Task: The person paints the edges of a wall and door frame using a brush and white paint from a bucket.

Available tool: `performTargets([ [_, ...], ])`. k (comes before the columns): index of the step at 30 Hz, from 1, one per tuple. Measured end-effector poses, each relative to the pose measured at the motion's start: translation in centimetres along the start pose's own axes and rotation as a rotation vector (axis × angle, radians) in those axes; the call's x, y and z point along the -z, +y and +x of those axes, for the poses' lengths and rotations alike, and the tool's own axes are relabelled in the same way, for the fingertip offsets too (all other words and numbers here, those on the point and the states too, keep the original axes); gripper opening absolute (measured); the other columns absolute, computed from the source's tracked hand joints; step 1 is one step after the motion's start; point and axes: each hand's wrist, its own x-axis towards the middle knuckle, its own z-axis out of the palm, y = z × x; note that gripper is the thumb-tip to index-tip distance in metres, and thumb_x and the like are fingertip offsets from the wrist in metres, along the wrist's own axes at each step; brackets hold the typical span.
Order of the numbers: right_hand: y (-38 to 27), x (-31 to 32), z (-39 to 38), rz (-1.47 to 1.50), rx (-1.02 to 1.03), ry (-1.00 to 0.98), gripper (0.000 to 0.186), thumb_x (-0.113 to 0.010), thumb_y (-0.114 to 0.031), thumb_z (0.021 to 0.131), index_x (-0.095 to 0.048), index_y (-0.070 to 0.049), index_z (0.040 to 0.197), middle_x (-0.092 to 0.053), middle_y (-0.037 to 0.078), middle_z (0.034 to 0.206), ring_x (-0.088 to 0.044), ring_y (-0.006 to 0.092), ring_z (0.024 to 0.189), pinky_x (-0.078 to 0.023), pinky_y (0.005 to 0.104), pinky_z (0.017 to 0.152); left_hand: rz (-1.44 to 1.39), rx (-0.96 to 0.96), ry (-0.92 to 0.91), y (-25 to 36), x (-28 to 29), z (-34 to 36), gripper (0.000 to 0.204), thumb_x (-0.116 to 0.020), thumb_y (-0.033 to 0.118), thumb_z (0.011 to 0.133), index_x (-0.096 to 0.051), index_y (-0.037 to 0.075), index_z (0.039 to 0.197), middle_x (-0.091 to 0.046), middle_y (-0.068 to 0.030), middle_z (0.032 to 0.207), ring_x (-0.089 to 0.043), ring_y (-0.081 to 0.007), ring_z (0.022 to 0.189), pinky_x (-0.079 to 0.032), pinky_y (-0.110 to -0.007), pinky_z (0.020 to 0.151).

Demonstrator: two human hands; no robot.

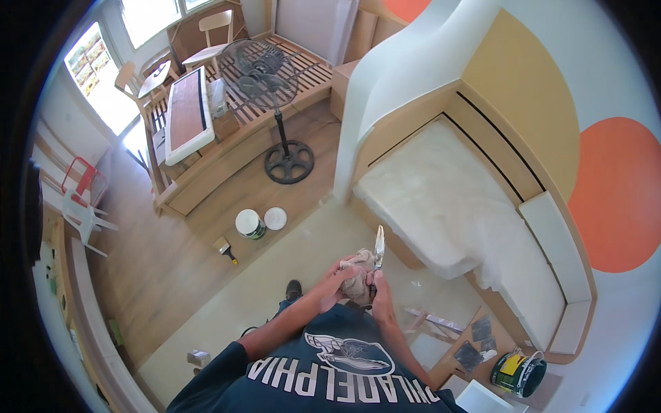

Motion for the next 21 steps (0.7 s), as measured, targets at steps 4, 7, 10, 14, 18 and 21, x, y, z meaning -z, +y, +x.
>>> performTargets([
  [4, 0.6, -6.3, 1.7, -0.105, 0.294, 0.026, 0.041, -0.042, -0.043, 0.111, -0.059, -0.006, 0.109, -0.066, 0.009, 0.103, -0.057, 0.0136, 0.094, -0.047, 0.0320, 0.084, -0.058, -0.053, 0.017, 3.4, 7.4, -2.6, 0.052, -0.066, 0.029, 0.099, -0.049, 0.008, 0.144, -0.063, -0.0143, 0.126, -0.067, -0.0262, 0.111, -0.058, -0.044, 0.092],
  [7, 0.5, -9.5, 3.1, -0.112, 0.068, 0.092, 0.030, -0.050, -0.034, 0.109, -0.058, -0.006, 0.114, -0.058, 0.006, 0.096, -0.051, 0.0143, 0.089, -0.045, 0.0336, 0.080, -0.231, -0.022, 0.044, 6.9, 12.8, -5.9, 0.033, -0.065, 0.024, 0.098, -0.061, 0.005, 0.125, -0.068, -0.0148, 0.109, -0.070, -0.0257, 0.094, -0.060, -0.041, 0.081],
  [10, -0.2, -10.8, 5.3, -0.654, 0.167, 0.248, 0.027, -0.058, -0.027, 0.106, -0.059, -0.004, 0.122, -0.052, 0.002, 0.095, -0.050, 0.0110, 0.080, -0.045, 0.0298, 0.070, -0.235, 0.021, 0.184, 10.2, 17.4, -9.7, 0.023, -0.067, 0.026, 0.097, -0.066, 0.005, 0.107, -0.068, -0.0111, 0.091, -0.070, -0.0242, 0.077, -0.060, -0.038, 0.071],
  [14, -2.5, -10.8, 6.6, -0.479, 0.155, 0.318, 0.027, -0.067, -0.021, 0.101, -0.063, -0.003, 0.121, -0.056, 0.000, 0.094, -0.051, 0.0076, 0.075, -0.044, 0.0237, 0.065, 0.030, -0.066, 0.359, 13.4, 20.2, -10.8, 0.021, -0.074, 0.027, 0.096, -0.067, 0.008, 0.100, -0.067, -0.0056, 0.080, -0.068, -0.0158, 0.070, -0.056, -0.030, 0.064],
  [18, -4.8, -11.0, 9.3, -0.505, 0.231, 0.497, 0.025, -0.073, -0.018, 0.098, -0.065, -0.005, 0.119, -0.060, 0.001, 0.093, -0.055, 0.0084, 0.076, -0.047, 0.0236, 0.070, 0.201, -0.069, 0.176, 15.5, 20.0, -8.7, 0.025, -0.080, 0.027, 0.093, -0.066, 0.009, 0.103, -0.067, -0.0033, 0.085, -0.066, -0.0100, 0.078, -0.054, -0.026, 0.069],
  [21, -5.1, -11.4, 13.0, -0.281, 0.267, 0.520, 0.023, -0.071, -0.017, 0.100, -0.066, -0.005, 0.118, -0.062, 0.002, 0.095, -0.059, 0.0095, 0.079, -0.050, 0.0249, 0.073, 0.454, -0.085, 0.002, 16.7, 18.4, -6.3, 0.031, -0.081, 0.029, 0.093, -0.064, 0.009, 0.110, -0.067, -0.0024, 0.093, -0.065, -0.0095, 0.087, -0.053, -0.027, 0.078],
])
